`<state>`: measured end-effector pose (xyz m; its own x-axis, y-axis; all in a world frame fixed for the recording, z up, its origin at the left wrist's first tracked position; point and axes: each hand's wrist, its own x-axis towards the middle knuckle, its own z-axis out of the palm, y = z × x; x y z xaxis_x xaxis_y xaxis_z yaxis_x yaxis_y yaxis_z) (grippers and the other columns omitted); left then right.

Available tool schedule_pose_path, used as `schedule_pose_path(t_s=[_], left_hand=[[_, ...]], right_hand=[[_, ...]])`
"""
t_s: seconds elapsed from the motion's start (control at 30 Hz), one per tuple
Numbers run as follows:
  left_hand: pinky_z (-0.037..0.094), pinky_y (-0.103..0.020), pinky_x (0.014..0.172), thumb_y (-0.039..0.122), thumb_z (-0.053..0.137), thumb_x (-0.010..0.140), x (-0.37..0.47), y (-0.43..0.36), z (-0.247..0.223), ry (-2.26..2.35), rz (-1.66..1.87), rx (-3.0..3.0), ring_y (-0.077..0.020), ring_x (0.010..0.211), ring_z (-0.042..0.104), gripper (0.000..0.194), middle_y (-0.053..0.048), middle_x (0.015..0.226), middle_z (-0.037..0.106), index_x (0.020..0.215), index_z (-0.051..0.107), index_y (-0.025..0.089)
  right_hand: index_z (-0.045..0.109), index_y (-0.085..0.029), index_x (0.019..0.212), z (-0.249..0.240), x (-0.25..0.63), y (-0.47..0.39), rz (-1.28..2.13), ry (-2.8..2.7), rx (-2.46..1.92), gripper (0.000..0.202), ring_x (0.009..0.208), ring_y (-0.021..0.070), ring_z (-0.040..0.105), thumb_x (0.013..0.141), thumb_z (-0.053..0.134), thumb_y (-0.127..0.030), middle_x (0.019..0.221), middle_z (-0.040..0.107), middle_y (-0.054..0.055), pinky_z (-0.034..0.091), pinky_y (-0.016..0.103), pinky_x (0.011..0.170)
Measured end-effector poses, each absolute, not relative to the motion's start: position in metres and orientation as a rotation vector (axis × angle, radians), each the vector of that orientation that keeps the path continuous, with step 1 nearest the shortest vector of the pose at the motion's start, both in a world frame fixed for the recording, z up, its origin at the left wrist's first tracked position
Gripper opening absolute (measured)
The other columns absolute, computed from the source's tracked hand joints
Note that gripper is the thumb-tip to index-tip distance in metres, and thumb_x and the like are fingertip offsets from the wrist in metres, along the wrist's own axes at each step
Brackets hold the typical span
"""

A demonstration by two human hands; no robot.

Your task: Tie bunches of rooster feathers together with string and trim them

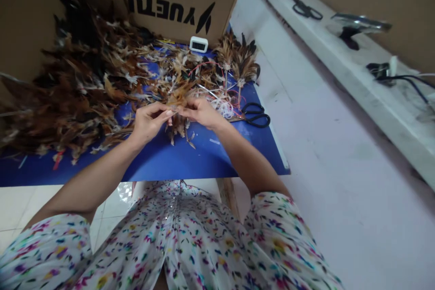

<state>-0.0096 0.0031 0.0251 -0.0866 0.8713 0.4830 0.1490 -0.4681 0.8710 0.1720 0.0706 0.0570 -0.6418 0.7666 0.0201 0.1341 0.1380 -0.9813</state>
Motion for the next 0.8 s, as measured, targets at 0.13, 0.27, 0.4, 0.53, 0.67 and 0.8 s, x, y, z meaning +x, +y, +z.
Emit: schedule_pose_path(t_s=[0.13, 0.27, 0.4, 0.53, 0.67, 0.8], left_hand=[[0.048, -0.025, 0.057, 0.037, 0.069, 0.087, -0.013, 0.008, 0.019, 1.33, 1.6, 1.671, -0.012, 0.052, 0.061, 0.022, 0.001, 0.059, 0.066, 0.076, 0.072, 0.018], [0.048, -0.026, 0.067, 0.027, 0.066, 0.088, -0.013, 0.006, 0.018, 1.516, 1.604, 1.987, -0.0133, 0.065, 0.063, 0.018, -0.001, 0.067, 0.07, 0.074, 0.072, 0.018], [0.047, -0.026, 0.067, 0.021, 0.061, 0.09, -0.01, 0.005, 0.013, 1.572, 1.556, 2.219, -0.0135, 0.068, 0.063, 0.017, -0.003, 0.073, 0.071, 0.078, 0.072, 0.017], [0.047, -0.027, 0.068, 0.018, 0.057, 0.091, -0.01, 0.007, 0.006, 1.587, 1.499, 2.372, -0.0148, 0.07, 0.062, 0.018, -0.004, 0.073, 0.068, 0.078, 0.07, 0.017], [0.047, -0.027, 0.069, 0.019, 0.058, 0.091, -0.01, 0.008, 0.004, 1.652, 1.473, 2.411, -0.0151, 0.071, 0.061, 0.017, -0.003, 0.073, 0.066, 0.078, 0.069, 0.018], [0.045, -0.028, 0.068, 0.02, 0.054, 0.093, -0.013, 0.007, 0.003, 1.691, 1.334, 2.503, -0.0165, 0.072, 0.059, 0.021, -0.005, 0.073, 0.064, 0.077, 0.067, 0.018]], right_hand=[[0.068, -0.016, 0.084, 0.042, 0.163, 0.055, 1.323, -1.8, -0.871, 0.042, 0.056, 0.0076, 0.039, 0.075, 0.075, -0.057, 0.064, 0.052, -0.004, 0.032, 0.025, 0.054], [0.073, -0.017, 0.084, 0.033, 0.159, 0.049, 1.054, -1.889, -1.031, 0.021, 0.056, 0.009, 0.037, 0.082, 0.068, -0.037, 0.058, 0.044, -0.006, 0.031, 0.027, 0.058], [0.071, -0.018, 0.079, 0.023, 0.156, 0.048, 0.923, -1.906, -1.121, 0.015, 0.057, 0.01, 0.038, 0.082, 0.069, -0.033, 0.056, 0.04, -0.007, 0.032, 0.027, 0.061], [0.069, -0.017, 0.08, 0.018, 0.153, 0.045, 1.003, -1.838, -1.132, 0.021, 0.058, 0.0102, 0.039, 0.085, 0.067, -0.037, 0.057, 0.045, -0.006, 0.032, 0.026, 0.061], [0.07, -0.016, 0.085, 0.019, 0.155, 0.039, 0.938, -1.901, -1.103, 0.019, 0.06, 0.0108, 0.044, 0.088, 0.063, -0.033, 0.061, 0.05, -0.005, 0.034, 0.026, 0.063], [0.072, -0.015, 0.094, 0.035, 0.162, 0.027, 0.605, -2.225, -1.132, 0.02, 0.072, 0.0142, 0.056, 0.095, 0.053, -0.022, 0.077, 0.067, 0.002, 0.038, 0.028, 0.071]])
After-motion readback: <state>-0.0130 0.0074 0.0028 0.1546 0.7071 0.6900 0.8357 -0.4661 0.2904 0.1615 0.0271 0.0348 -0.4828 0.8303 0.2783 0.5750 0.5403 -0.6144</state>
